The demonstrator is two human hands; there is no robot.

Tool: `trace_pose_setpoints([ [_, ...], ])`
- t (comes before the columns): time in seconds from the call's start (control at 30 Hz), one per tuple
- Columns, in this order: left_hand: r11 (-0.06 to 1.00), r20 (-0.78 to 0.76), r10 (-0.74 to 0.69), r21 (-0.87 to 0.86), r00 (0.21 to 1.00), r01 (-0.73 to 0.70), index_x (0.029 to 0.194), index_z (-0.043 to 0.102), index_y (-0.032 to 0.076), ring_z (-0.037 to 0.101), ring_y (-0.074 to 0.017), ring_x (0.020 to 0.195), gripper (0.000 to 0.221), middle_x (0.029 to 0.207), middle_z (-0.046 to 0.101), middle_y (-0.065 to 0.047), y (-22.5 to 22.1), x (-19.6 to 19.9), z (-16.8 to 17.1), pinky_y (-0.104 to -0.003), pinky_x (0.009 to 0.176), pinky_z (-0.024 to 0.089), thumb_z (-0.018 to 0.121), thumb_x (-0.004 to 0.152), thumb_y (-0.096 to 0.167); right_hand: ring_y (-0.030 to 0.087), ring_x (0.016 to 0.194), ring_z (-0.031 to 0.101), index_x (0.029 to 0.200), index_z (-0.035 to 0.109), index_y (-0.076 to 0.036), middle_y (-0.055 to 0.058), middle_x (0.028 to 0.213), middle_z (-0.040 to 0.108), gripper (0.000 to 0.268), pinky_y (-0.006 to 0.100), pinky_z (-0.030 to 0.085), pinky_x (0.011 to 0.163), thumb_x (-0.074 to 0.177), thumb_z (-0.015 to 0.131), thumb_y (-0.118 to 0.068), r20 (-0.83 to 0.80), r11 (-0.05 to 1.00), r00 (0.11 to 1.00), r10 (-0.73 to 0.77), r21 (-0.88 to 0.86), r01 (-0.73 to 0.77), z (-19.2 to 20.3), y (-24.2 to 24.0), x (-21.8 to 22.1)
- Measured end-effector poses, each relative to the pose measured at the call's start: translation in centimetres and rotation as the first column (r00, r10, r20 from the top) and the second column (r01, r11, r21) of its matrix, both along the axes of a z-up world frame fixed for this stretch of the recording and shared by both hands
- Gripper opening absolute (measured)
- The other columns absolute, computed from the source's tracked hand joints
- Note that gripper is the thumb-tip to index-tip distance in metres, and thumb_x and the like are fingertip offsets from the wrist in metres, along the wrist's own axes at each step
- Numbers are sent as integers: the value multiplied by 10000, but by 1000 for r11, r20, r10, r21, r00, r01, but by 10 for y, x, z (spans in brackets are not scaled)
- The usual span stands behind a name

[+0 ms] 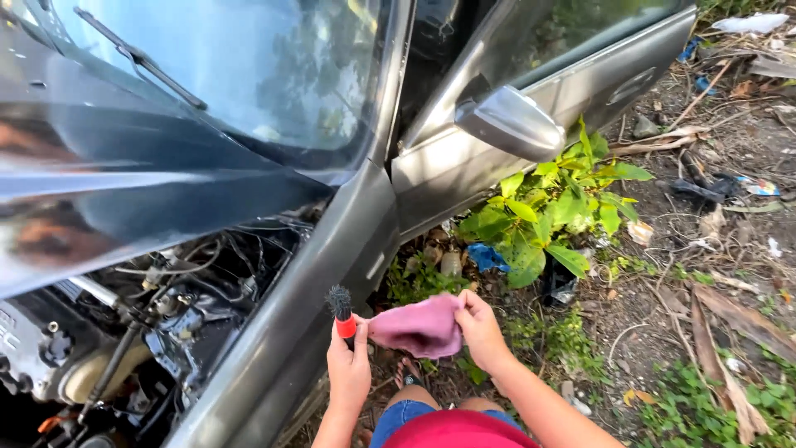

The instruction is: Cleaning the car's windshield and hood using a cloth and a detailing brush

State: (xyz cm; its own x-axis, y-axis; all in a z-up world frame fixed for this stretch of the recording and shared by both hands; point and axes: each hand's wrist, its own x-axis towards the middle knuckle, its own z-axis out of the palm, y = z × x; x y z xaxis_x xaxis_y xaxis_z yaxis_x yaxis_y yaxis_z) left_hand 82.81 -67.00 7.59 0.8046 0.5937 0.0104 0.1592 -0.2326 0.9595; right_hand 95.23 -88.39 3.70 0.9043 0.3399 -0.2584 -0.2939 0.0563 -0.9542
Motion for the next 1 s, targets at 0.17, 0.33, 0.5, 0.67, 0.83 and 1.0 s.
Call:
trace_pose_setpoints([
  [0.17,987,14,-86,134,996,83,964,618,121,603,-174,820,164,880,642,-11,39,37,13,-322,814,474,535,1035,244,175,961,661,1084,710,-52,83,1033,745,316,314,515,915,914,488,-199,-296,973,933,204,166,-160,-7,42,28],
  [0.33,992,14,-102,80,995,101,940,586,121,528,-148,748,190,817,590,11,64,52,15,-309,742,448,551,1042,277,264,1145,677,1372,564,90,226,1290,696,793,381,562,1009,776,731,-406,-368,894,829,422,319,-314,8,56,32],
  [0.5,967,-55,190,-163,980,-197,1144,698,166,669,-107,848,227,989,701,-25,76,35,-26,-272,673,573,576,1006,299,208,823,693,1297,658,57,180,1067,738,406,334,607,769,926,685,-105,-426,986,891,159,106,-126,33,78,62],
  [0.67,850,-408,384,-194,828,-490,1135,778,238,462,-122,627,349,703,522,30,83,-2,-50,-287,684,415,556,993,467,246,978,623,1329,594,-16,140,1153,657,371,377,531,907,996,591,-180,-398,998,915,-60,-3,64,65,100,105],
  [0.83,755,-486,517,-129,705,-643,1163,801,307,613,-128,767,336,1001,783,55,84,-13,-70,-292,797,464,565,986,467,175,928,628,1254,645,4,80,1050,674,276,321,558,868,1013,628,-129,-68,966,997,-23,255,40,75,149,136],
  [1.0,832,-514,454,-49,728,-553,1258,753,304,505,-159,648,336,951,606,-1,95,27,-74,-333,685,420,498,1050,375,300,1499,378,1632,76,-199,67,1723,128,828,545,401,1186,957,539,-71,61,843,861,505,-252,-476,140,224,157],
])
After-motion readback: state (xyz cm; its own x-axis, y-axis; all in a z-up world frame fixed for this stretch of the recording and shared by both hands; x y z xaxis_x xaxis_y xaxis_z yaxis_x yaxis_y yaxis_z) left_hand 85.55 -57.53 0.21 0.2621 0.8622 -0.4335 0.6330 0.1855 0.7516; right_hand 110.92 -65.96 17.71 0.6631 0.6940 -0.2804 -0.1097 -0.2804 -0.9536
